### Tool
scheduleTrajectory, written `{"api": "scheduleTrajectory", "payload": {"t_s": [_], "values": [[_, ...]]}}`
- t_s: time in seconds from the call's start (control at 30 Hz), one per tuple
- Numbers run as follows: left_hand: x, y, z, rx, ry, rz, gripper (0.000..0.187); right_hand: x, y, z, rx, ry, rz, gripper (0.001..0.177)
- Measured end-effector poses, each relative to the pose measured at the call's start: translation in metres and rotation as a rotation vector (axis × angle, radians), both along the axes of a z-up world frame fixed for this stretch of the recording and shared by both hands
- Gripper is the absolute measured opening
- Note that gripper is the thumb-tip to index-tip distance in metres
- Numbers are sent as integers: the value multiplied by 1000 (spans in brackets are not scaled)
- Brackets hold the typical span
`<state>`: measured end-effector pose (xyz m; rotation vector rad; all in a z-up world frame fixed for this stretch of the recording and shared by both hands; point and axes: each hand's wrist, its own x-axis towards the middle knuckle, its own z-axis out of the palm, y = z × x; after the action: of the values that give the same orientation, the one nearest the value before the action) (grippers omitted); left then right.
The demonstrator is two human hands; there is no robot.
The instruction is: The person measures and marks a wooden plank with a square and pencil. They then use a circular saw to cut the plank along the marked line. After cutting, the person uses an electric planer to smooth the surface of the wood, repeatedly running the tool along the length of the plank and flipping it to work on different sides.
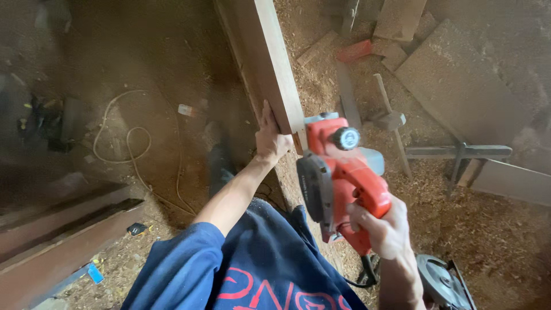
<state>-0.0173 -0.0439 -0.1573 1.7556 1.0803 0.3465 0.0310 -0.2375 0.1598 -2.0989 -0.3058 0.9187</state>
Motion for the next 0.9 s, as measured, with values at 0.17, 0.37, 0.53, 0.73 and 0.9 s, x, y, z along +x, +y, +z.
{"api": "scheduleTrajectory", "payload": {"t_s": [0.17,0.37,0.53,0.73,0.9], "values": [[3,-2,-12,42,-48,26,111,-9,20,-16,-26,69,60,22],[1,-3,-16,-85,-15,17,111,-8,49,-19,-111,0,109,22],[-4,0,-6,379,-76,-54,94,3,88,-18,-34,-59,129,24],[-8,3,9,-414,-146,120,97,17,149,-15,93,-63,132,26],[-3,-6,-8,-521,-159,136,87,31,200,-8,114,11,132,15]]}}
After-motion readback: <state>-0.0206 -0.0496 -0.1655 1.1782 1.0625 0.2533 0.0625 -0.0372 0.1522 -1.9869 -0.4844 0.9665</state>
